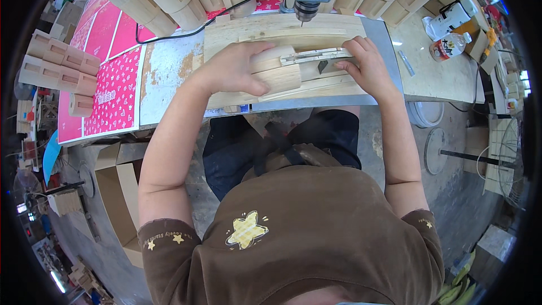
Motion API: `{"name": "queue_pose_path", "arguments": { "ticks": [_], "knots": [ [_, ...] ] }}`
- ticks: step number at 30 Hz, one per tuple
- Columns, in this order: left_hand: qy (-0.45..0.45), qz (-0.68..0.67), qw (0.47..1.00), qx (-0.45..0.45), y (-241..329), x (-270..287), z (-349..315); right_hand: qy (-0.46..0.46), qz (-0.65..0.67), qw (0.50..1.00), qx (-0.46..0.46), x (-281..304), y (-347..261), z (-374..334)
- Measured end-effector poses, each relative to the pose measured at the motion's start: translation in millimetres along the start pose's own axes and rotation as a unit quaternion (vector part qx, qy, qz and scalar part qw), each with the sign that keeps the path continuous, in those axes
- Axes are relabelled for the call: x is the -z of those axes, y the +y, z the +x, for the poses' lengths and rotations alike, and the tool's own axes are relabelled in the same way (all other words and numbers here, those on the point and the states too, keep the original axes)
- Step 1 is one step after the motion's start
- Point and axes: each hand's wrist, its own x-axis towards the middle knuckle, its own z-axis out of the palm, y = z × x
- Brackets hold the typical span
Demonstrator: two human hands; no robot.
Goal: Drilling holes into cylindrical wooden blocks using a bench drill press.
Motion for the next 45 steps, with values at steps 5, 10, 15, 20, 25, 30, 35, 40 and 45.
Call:
{"name": "queue_pose_path", "arguments": {
  "ticks": [5, 10, 15, 20, 25, 30, 35, 40, 45],
  "knots": [
    [0.197, -0.145, 0.968, -0.051, 13, -50, 5, 0.016, -0.025, 1.0, -0.003, -6, -6, -8],
    [0.406, -0.255, 0.877, -0.032, -18, -123, 4, 0.063, -0.035, 0.996, -0.049, -6, 1, -17],
    [0.43, -0.067, 0.9, -0.036, -9, -117, 14, 0.061, -0.051, 0.996, -0.046, -12, 21, 11],
    [0.433, 0.006, 0.9, 0.043, -35, -106, 22, 0.049, -0.035, 0.998, -0.026, -30, 13, 33],
    [0.392, 0.042, 0.919, 0.015, -52, -97, 15, 0.085, 0.05, 0.995, 0.02, -29, 11, 34],
    [0.387, 0.055, 0.92, 0.033, -56, -100, 10, 0.336, 0.27, 0.899, 0.077, 17, 0, 76],
    [0.392, 0.075, 0.917, 0.016, -50, -99, 17, 0.263, 0.177, 0.948, 0.013, 110, 18, 154],
    [0.404, 0.097, 0.91, 0.015, -51, -101, 15, 0.292, -0.013, 0.955, 0.058, 106, -16, 163],
    [0.409, 0.101, 0.907, 0.014, -53, -102, 12, 0.314, -0.031, 0.949, -0.008, 103, -43, 95]
  ]
}}
